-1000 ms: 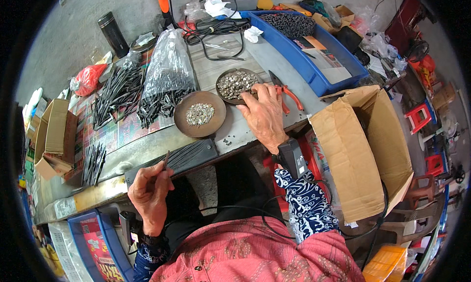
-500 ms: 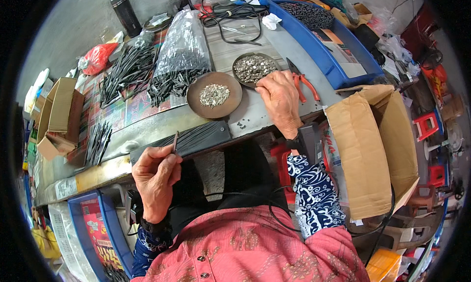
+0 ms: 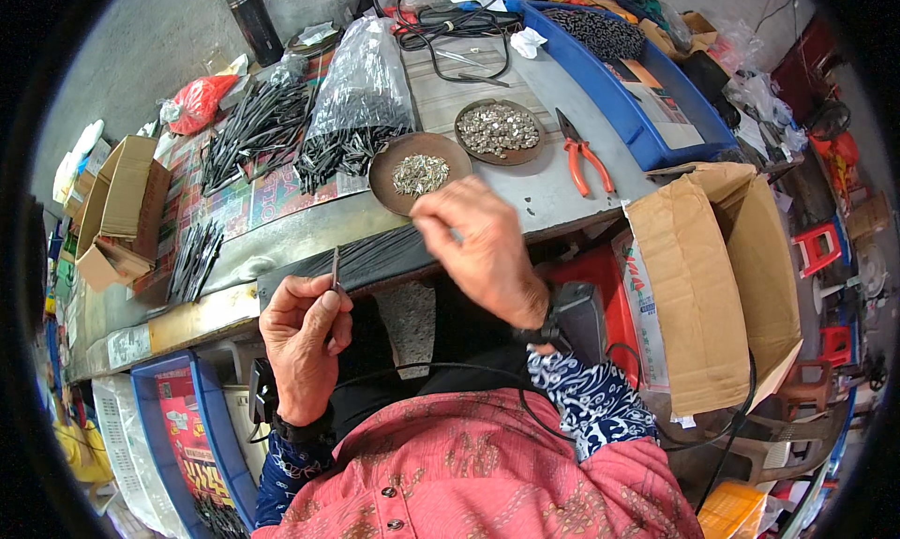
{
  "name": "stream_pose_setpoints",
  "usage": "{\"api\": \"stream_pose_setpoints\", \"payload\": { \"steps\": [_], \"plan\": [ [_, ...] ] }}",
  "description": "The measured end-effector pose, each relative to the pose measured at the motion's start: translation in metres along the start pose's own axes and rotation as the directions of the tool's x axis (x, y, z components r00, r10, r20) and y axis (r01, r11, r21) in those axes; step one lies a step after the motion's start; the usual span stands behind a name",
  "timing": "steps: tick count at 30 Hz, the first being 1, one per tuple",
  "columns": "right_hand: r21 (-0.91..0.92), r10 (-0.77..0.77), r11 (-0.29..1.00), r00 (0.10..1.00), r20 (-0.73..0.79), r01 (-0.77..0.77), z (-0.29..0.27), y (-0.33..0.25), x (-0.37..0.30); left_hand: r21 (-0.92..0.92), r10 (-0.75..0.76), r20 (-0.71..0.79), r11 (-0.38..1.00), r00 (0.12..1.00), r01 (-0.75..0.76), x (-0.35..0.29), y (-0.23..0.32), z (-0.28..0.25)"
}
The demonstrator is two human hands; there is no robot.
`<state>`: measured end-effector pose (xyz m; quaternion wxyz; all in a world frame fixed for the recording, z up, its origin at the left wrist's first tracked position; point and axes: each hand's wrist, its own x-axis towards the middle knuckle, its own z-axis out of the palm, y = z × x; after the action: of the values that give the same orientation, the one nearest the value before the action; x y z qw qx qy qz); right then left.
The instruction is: The person repeatedly picks a short metal rod from a pile on the table, inserts a small metal piece onto it, and places the assembled unit aside. This cycle continues throughout the clip with the same materials and method.
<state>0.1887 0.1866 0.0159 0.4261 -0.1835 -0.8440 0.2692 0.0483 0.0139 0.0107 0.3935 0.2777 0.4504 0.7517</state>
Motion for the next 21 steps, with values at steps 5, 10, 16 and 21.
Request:
{"api": "stream_pose_setpoints", "payload": {
  "steps": [5, 10, 16, 21],
  "plan": [
    [0.263, -0.113, 0.961, 0.989, 0.093, 0.085, 0.018, -0.04, -0.003, -0.047, 0.04, -0.006, 0.998, 0.999, -0.04, -0.003, 0.002, 0.001],
    [0.509, 0.075, 0.848, 0.984, 0.162, -0.149, 0.032, -0.061, -0.009, -0.066, 0.058, 0.005, 0.996, 0.998, -0.058, -0.007, 0.002, 0.0],
    [0.481, 0.015, 0.874, 0.992, 0.124, -0.074, 0.039, -0.06, -0.012, -0.04, 0.076, 0.007, 0.996, 0.997, -0.076, -0.009, 0.002, -0.002],
    [0.452, -0.001, 0.89, 0.991, 0.134, -0.06, 0.041, -0.06, -0.013, -0.05, 0.076, 0.01, 0.996, 0.997, -0.075, -0.012, 0.002, -0.002]
  ]
}}
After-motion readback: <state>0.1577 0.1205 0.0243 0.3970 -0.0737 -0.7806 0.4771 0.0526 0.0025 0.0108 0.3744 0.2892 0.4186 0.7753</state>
